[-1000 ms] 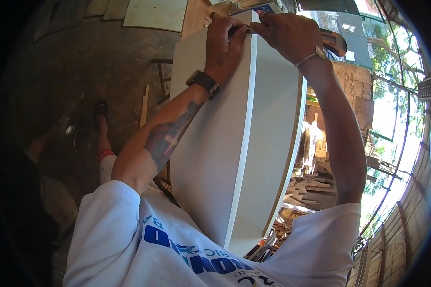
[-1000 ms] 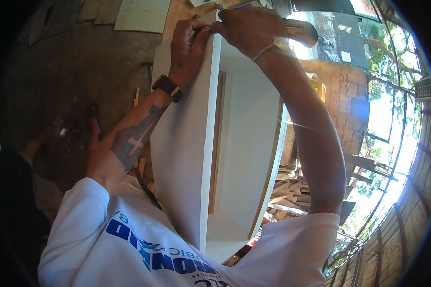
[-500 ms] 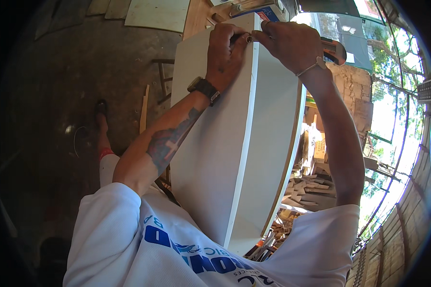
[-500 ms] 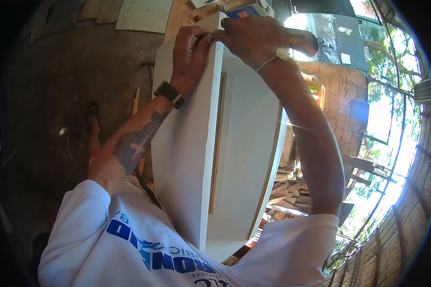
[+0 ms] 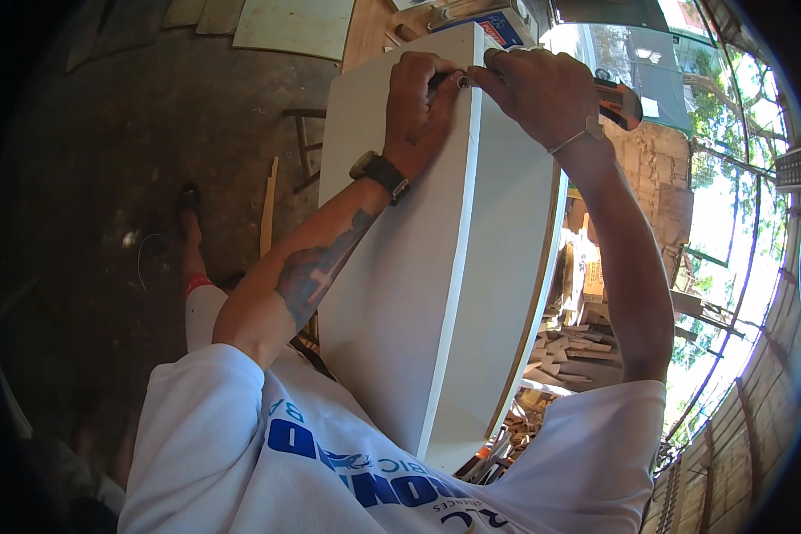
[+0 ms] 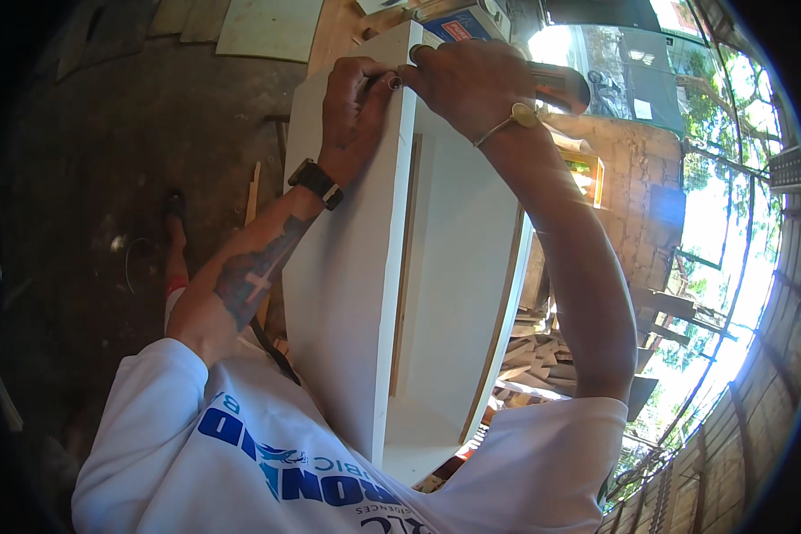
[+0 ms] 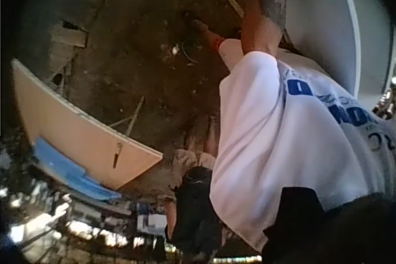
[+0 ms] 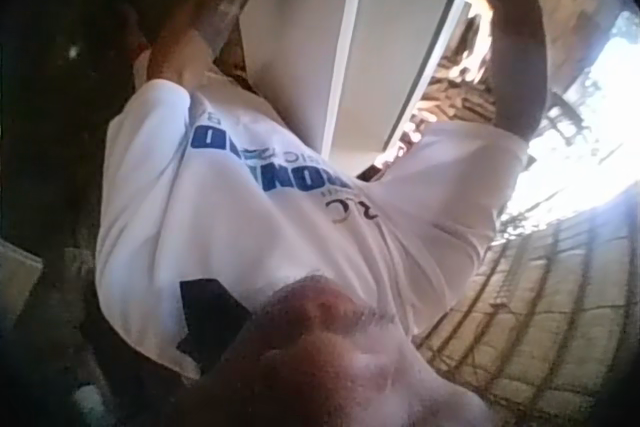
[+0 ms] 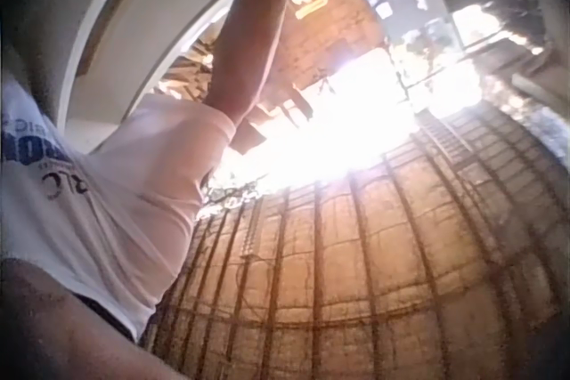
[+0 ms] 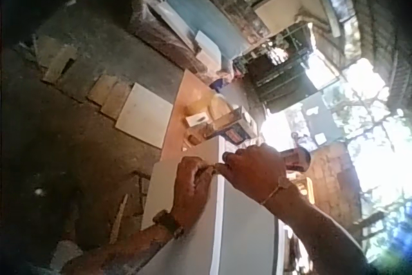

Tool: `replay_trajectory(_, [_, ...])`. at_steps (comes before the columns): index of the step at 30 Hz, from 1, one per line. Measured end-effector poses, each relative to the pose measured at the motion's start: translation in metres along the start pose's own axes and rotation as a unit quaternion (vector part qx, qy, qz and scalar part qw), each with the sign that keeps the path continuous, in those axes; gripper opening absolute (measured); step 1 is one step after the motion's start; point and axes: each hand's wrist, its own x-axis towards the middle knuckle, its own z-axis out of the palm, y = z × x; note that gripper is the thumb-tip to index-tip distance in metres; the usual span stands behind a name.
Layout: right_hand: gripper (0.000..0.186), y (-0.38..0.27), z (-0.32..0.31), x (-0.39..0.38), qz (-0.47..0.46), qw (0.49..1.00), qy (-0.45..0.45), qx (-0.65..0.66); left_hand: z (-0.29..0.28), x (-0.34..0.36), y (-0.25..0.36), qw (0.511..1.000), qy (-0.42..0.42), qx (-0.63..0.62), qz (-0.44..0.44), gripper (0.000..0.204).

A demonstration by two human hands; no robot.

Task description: Trimming the excess edge banding from a white cabinet using a utility knife.

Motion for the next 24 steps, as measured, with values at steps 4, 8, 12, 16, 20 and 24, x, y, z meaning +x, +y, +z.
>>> replay_trajectory(4, [0.030,-0.006,0.002,-0.009,-0.009,0.999,0.027,0.022,-0.005,-0.013,0.005,1.000,-0.006,0.015,0.000,0.011])
replay_trajectory(8, [0.034,-0.009,0.001,-0.011,0.034,0.998,-0.004,0.056,-0.006,-0.018,0.008,1.000,-0.007,0.004,-0.020,0.011])
replay_trajectory(12, [0.037,-0.002,0.001,0.006,0.097,0.993,-0.047,0.059,-0.004,0.000,0.000,0.999,-0.006,-0.008,-0.038,0.012])
replay_trajectory(16, [0.037,0.007,-0.003,0.024,0.090,0.993,-0.067,0.045,-0.004,0.022,-0.012,0.999,-0.010,0.032,0.031,0.013])
replay_trajectory(20, [0.038,0.010,-0.010,0.030,0.065,0.994,-0.090,0.021,-0.001,0.024,-0.014,1.000,-0.006,0.013,0.006,0.014])
replay_trajectory(24, [0.038,0.008,-0.014,0.027,0.063,0.994,-0.087,0.015,0.002,0.021,-0.012,1.000,-0.002,0.003,-0.014,0.014])
